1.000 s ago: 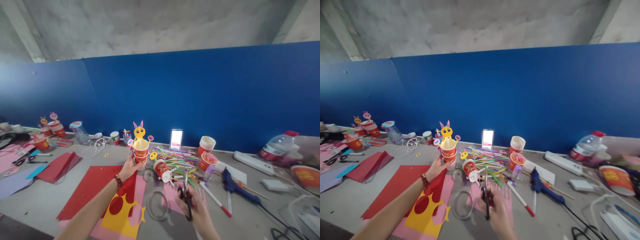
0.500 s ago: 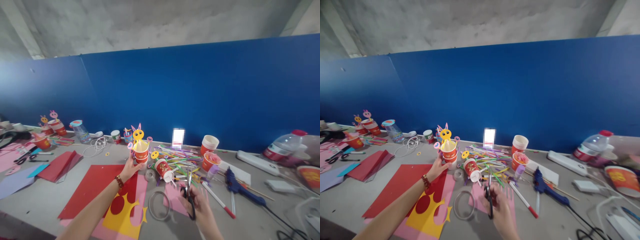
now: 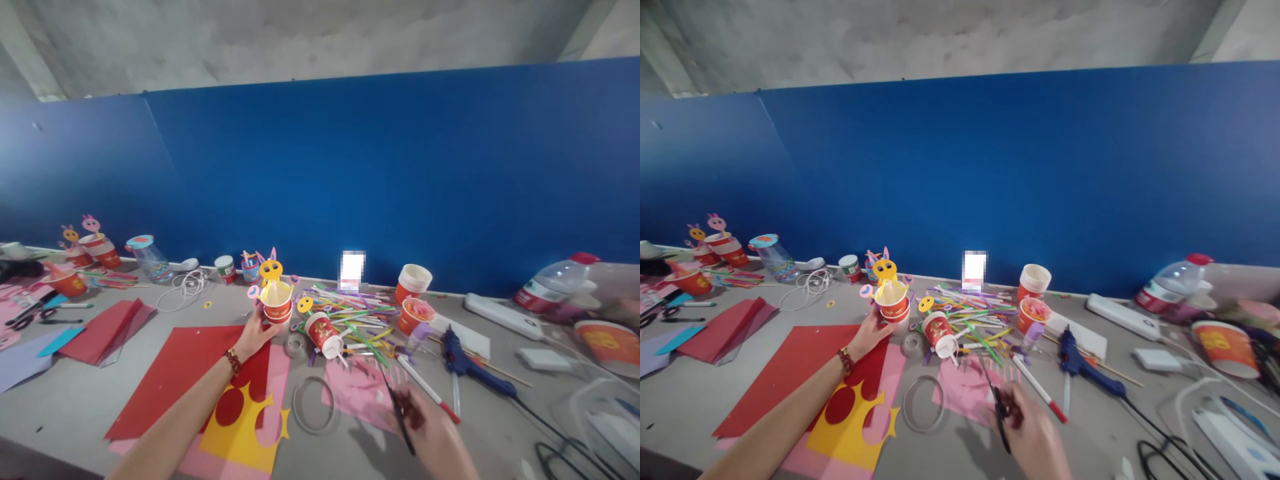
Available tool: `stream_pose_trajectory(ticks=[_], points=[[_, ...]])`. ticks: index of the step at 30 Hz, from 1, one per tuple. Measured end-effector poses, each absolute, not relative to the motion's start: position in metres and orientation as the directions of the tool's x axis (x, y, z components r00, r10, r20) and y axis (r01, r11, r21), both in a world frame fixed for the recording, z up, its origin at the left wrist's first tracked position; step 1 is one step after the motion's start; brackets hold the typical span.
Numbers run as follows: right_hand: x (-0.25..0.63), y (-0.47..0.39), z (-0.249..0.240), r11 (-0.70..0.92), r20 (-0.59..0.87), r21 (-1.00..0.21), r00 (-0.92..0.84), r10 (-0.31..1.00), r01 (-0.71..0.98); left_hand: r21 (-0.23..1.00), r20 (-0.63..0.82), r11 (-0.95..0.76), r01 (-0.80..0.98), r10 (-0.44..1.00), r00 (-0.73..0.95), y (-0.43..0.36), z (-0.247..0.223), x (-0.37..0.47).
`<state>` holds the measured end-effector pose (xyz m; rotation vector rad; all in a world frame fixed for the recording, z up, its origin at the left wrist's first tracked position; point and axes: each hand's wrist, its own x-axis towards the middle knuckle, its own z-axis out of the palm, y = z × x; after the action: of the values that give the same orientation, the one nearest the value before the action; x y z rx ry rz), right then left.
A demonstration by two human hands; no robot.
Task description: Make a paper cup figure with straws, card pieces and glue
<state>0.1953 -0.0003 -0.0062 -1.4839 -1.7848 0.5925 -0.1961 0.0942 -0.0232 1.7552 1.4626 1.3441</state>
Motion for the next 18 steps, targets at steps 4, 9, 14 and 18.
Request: stream_pose_trajectory(ticks=[4, 9, 14, 18], points=[[0.236, -0.014, -0.010, 0.062, 0.099, -0.489, -0.015, 0.995, 0.870, 0.839, 0.357, -0.285, 0.463, 0.931, -0.074, 0.095, -0.033, -0.197], [0.262, -0.027, -0.010, 0.010, -0.047, -0.329, -0.027, 0.999, 0.944, 0.830, 0.341, -0.258, 0.495, 0.936, -0.084, 0.097, -0.038, -0.200], [0.263, -0.024, 0.002, -0.007, -0.067, -0.061, 0.003, 0.998, 0.998, 0.815, 0.336, -0.257, 0.519, 0.940, -0.062, 0.095, -0.036, -0.201], [0.266, -0.013, 0.014, 0.038, -0.104, -0.052, -0.043, 0.994, 0.998, 0.800, 0.336, -0.244, 0.548, 0.939, -0.072, 0.092, -0.034, -0.193]])
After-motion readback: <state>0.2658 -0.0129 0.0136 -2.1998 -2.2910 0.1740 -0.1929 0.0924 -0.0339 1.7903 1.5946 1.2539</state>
